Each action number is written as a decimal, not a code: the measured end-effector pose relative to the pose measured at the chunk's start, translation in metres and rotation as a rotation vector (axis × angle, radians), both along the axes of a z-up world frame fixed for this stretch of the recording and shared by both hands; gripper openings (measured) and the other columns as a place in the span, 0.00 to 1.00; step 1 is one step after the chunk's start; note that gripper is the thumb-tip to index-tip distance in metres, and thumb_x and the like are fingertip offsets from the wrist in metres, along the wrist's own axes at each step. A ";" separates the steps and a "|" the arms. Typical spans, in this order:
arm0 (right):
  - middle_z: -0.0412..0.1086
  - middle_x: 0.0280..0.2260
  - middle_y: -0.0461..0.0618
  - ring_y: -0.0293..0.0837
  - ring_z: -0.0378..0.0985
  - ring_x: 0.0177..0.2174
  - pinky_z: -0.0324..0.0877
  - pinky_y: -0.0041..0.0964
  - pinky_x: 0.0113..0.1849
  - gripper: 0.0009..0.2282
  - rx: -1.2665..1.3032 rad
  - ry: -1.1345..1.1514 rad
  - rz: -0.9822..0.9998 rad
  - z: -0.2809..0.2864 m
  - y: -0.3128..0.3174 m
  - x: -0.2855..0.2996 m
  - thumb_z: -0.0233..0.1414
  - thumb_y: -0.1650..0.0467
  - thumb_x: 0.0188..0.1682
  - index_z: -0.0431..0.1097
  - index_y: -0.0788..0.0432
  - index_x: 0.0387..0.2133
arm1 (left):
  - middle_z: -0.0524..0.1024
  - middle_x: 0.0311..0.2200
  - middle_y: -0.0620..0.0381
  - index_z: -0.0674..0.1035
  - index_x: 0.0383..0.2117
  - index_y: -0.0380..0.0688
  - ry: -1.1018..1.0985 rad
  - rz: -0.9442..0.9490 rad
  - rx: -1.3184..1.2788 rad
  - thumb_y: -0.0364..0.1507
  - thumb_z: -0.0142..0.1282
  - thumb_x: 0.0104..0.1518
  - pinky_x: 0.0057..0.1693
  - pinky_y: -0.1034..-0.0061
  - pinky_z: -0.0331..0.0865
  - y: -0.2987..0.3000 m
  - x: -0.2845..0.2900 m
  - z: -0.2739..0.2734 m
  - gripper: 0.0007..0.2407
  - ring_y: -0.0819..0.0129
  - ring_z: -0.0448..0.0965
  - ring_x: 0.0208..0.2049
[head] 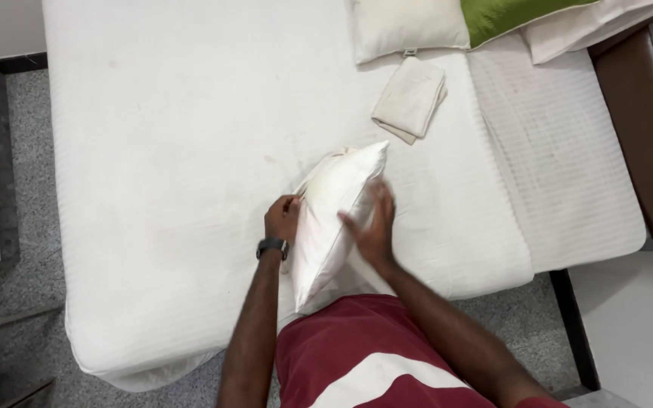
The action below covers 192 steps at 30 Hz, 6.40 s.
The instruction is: The person inserts a white pillow into a two-toned purple and green pillowcase, then places it on the bed. They repeat this process with a second pillow and pillowcase. Finally, they insert a larger white pillow into a plain white pillowcase and arrange it on the bed.
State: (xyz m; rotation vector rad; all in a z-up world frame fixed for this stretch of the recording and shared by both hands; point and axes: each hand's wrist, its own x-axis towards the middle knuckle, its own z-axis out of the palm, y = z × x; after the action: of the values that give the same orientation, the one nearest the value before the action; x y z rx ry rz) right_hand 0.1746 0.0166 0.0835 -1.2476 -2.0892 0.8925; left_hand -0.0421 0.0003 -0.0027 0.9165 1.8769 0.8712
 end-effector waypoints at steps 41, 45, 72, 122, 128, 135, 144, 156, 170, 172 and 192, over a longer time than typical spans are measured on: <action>0.73 0.50 0.59 0.54 0.76 0.52 0.70 0.48 0.55 0.21 -0.158 -0.087 0.406 -0.107 0.080 -0.164 0.55 0.60 0.50 0.69 0.61 0.52 | 0.76 0.44 0.37 0.71 0.53 0.32 0.533 -0.099 0.348 0.19 0.52 0.47 0.47 0.57 0.74 -0.063 -0.015 0.088 0.22 0.45 0.79 0.43; 0.64 0.63 0.63 0.60 0.65 0.62 0.59 0.53 0.64 0.25 0.008 0.124 0.642 -0.092 0.083 -0.163 0.50 0.59 0.57 0.62 0.60 0.63 | 0.78 0.45 0.42 0.74 0.53 0.37 0.800 0.101 0.187 0.19 0.52 0.51 0.52 0.55 0.73 -0.070 -0.057 0.042 0.20 0.45 0.79 0.45; 0.74 0.38 0.47 0.46 0.78 0.41 0.74 0.44 0.44 0.10 0.461 0.143 0.289 -0.014 -0.022 -0.087 0.60 0.77 0.44 0.79 0.53 0.38 | 0.78 0.26 0.60 0.80 0.33 0.37 -0.028 0.407 0.381 0.31 0.60 0.64 0.38 0.76 0.68 -0.071 -0.030 0.014 0.08 0.76 0.73 0.29; 0.72 0.49 0.53 0.49 0.76 0.47 0.71 0.47 0.50 0.20 -0.503 -0.127 -0.092 -0.216 0.027 0.097 0.60 0.62 0.49 0.69 0.60 0.50 | 0.60 0.67 0.43 0.73 0.49 0.44 0.360 -0.159 0.308 0.49 0.63 0.53 0.67 0.49 0.61 -0.198 -0.044 -0.049 0.26 0.47 0.59 0.68; 0.64 0.59 0.61 0.53 0.67 0.58 0.62 0.51 0.57 0.36 -1.073 -0.190 0.010 -0.211 -0.008 0.045 0.41 0.46 0.54 0.58 0.62 0.64 | 0.23 0.73 0.52 0.38 0.72 0.56 0.585 -0.716 -0.601 0.60 0.61 0.49 0.71 0.43 0.45 -0.192 -0.062 -0.128 0.52 0.52 0.31 0.76; 0.76 0.40 0.62 0.54 0.79 0.41 0.75 0.48 0.44 0.35 -0.777 0.096 -0.052 -0.095 0.024 -0.005 0.47 0.44 0.49 0.70 0.66 0.48 | 0.71 0.68 0.51 0.74 0.65 0.56 0.373 -0.647 -0.647 0.52 0.47 0.62 0.68 0.54 0.64 -0.105 -0.112 -0.059 0.27 0.51 0.72 0.67; 0.75 0.32 0.48 0.48 0.79 0.34 0.73 0.45 0.36 0.34 0.157 -0.296 0.621 0.061 0.079 -0.024 0.63 0.42 0.28 0.71 0.54 0.38 | 0.73 0.55 0.48 0.75 0.53 0.53 1.115 -0.572 0.777 0.57 0.57 0.44 0.58 0.46 0.61 -0.009 -0.054 0.183 0.32 0.47 0.73 0.57; 0.56 0.62 0.60 0.57 0.56 0.64 0.44 0.61 0.63 0.23 0.356 -0.188 -0.493 -0.050 0.001 0.029 0.55 0.57 0.54 0.64 0.60 0.55 | 0.77 0.32 0.51 0.78 0.34 0.42 0.627 -0.574 0.474 0.31 0.48 0.66 0.38 0.61 0.71 -0.016 0.051 0.001 0.08 0.53 0.78 0.34; 0.41 0.74 0.60 0.59 0.45 0.72 0.42 0.71 0.67 0.37 0.169 -0.157 -0.262 -0.019 -0.022 0.018 0.36 0.45 0.57 0.45 0.54 0.73 | 0.73 0.37 0.50 0.76 0.44 0.37 -0.339 0.393 0.041 0.36 0.40 0.72 0.43 0.65 0.72 -0.111 -0.010 -0.069 0.15 0.63 0.72 0.35; 0.39 0.74 0.58 0.58 0.42 0.72 0.38 0.75 0.65 0.39 0.169 -0.298 -0.191 -0.055 -0.030 0.010 0.36 0.42 0.54 0.45 0.50 0.73 | 0.77 0.41 0.47 0.76 0.48 0.36 -0.344 0.502 -0.188 0.37 0.41 0.69 0.46 0.64 0.76 -0.125 -0.008 -0.079 0.16 0.60 0.76 0.38; 0.56 0.64 0.55 0.56 0.58 0.60 0.54 0.66 0.54 0.26 -0.234 -0.592 -0.106 -0.180 0.083 -0.011 0.47 0.56 0.56 0.55 0.52 0.66 | 0.50 0.71 0.41 0.40 0.74 0.62 0.689 -0.603 -0.470 0.59 0.72 0.25 0.64 0.49 0.65 -0.050 0.017 -0.013 0.65 0.44 0.57 0.67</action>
State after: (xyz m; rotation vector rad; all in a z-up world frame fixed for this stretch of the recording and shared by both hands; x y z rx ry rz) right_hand 0.1638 0.0993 -0.0965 -1.9130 -2.3706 0.8028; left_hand -0.0252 -0.0501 -0.0160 1.4680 2.0283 -0.2880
